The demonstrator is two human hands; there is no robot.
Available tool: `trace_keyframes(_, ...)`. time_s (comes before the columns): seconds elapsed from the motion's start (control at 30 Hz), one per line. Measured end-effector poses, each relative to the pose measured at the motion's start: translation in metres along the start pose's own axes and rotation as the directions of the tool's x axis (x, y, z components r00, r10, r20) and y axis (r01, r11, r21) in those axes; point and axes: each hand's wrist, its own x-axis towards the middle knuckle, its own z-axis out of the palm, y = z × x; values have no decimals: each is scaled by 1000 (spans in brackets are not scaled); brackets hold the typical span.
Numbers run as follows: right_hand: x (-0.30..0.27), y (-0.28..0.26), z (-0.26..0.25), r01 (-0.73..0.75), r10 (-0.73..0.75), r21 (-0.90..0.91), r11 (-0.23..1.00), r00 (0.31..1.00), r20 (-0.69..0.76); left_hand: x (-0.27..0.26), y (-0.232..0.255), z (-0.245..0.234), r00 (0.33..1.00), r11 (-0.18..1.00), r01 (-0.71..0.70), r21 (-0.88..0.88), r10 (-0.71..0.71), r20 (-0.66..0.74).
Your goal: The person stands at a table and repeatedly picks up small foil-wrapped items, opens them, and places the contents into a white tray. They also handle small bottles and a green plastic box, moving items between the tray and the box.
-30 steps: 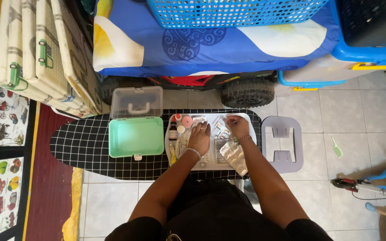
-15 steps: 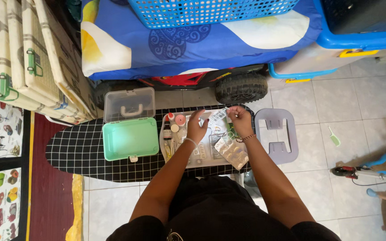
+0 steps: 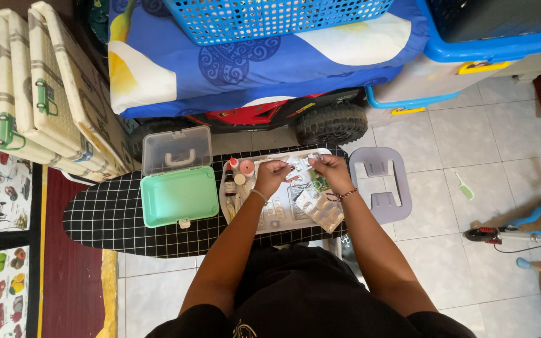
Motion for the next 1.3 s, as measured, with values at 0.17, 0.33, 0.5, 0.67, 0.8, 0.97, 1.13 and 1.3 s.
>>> trace_keyframes(0.17, -6, -3, -3, -178, 171, 87, 980, 981, 87, -10, 28, -13, 998, 998, 58, -13, -59, -26)
trace_keyframes(0.33, -11, -4, 4, -105, 95, 120, 987, 992, 87, -19, 45, -7, 995, 967, 82, -242, -92, -31)
trace_keyframes(0.5, -19, -16, 17, -11, 13, 137, 990, 1000, -14, -32, 45, 19, 994, 907, 107, -407, -95, 49)
trace_keyframes(0.67, -19, -2, 6, 17, -20, 117, 993, 999, 26, -31, 39, 23, 992, 911, 104, -400, -124, -25)
trace_keyframes(0.8, -25, 24, -14, 117, -116, -382, 917, 993, 27, -25, 46, 9, 983, 924, 87, -372, -139, -117)
trace_keyframes(0.97, -68, 48, -10, 374, -420, -874, 310, 878, 227, -25, 43, -3, 971, 928, 60, -368, -139, -193)
trace_keyframes(1.13, -79, 51, 6, 208, -250, -931, 299, 959, 134, -29, 32, -4, 948, 903, 88, -420, -205, -243)
trace_keyframes(1.3, -77, 53, 4, 235, -267, -903, 359, 953, 142, -32, 45, -4, 962, 898, 56, -437, -165, -216)
